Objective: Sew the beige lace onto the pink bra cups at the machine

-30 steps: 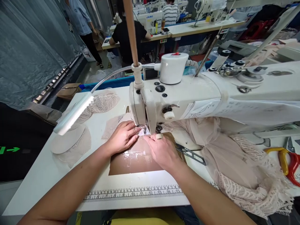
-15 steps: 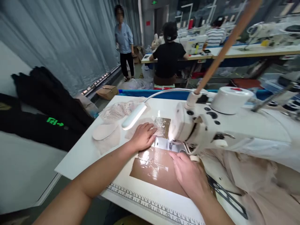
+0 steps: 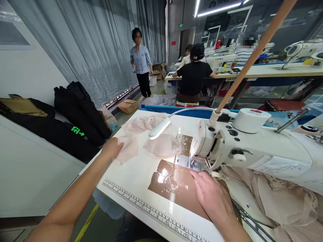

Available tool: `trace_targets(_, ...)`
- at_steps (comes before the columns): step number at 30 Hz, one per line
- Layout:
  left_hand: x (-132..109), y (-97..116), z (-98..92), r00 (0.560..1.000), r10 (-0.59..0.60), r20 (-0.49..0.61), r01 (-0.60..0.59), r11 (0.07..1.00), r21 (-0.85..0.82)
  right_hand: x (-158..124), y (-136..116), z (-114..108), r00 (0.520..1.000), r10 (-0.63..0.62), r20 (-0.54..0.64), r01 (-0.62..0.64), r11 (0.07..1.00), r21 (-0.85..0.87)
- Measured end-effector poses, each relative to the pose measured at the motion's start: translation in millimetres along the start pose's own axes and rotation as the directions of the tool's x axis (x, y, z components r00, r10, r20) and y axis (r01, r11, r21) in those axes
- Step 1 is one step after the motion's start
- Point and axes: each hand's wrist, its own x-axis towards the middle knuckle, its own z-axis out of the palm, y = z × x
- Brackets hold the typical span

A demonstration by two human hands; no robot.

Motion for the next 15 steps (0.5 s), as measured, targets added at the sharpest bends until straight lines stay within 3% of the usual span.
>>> trace_targets(2,-22.6,-20.5,-1.3,0.998,0.044,0.042,-0.042,0.998,-0.053,0.6,-2.2,-2.1,1.000,0.002,0.004,-0.002,1.000,-0.010)
trace_targets(4,-48.7,-25.8,-4.2,0.989,0.093,0.112,-0.076,0.986,-0.147,1.9,-5.3,-5.4,1.000,0.008,0.020,-0.007,1.000,-0.019)
trace_targets(5,-60.9,-22.5,-6.7,0.977,0.135,0.163,-0.090,0.963,-0.255,2.7,-6.9,-7.2,0.999,0.015,0.030,-0.014,1.000,-0.019)
trace_targets(6,-71.5,-15.1,-9.6,0.946,0.217,0.242,-0.077,0.873,-0.482,3.6,-8.6,-8.9,0.999,0.026,0.040,-0.026,1.000,-0.016)
trace_targets(7,-79.9,-3.9,-12.6,0.893,0.331,0.304,-0.039,0.732,-0.680,4.4,-10.2,-10.5,0.998,0.044,0.047,-0.044,0.999,-0.011)
trace_targets(8,-85.6,10.7,-15.0,0.814,0.468,0.345,0.005,0.588,-0.809,5.0,-11.6,-12.0,0.997,0.064,0.051,-0.064,0.998,0.000)
trace_targets(9,-88.6,28.1,-16.1,0.727,0.585,0.360,0.040,0.487,-0.873,5.2,-12.9,-13.6,0.995,0.091,0.047,-0.092,0.995,0.023)
trace_targets(10,-89.2,47.3,-15.2,0.636,0.677,0.369,0.046,0.445,-0.895,5.0,-14.1,-15.5,0.992,0.121,0.036,-0.124,0.990,0.064)
trace_targets(11,-87.7,67.4,-11.9,0.565,0.739,0.366,0.010,0.438,-0.899,4.4,-15.1,-17.7,0.987,0.157,0.017,-0.158,0.980,0.122)
trace_targets(13,-81.0,105.8,1.7,0.476,0.804,0.357,-0.171,0.482,-0.859,2.4,-16.9,-23.3,0.969,0.245,-0.036,-0.227,0.939,0.260)
trace_targets(15,-73.0,136.3,21.1,0.501,0.787,0.359,-0.342,0.562,-0.754,0.1,-18.8,-30.0,0.944,0.316,-0.089,-0.262,0.888,0.377)
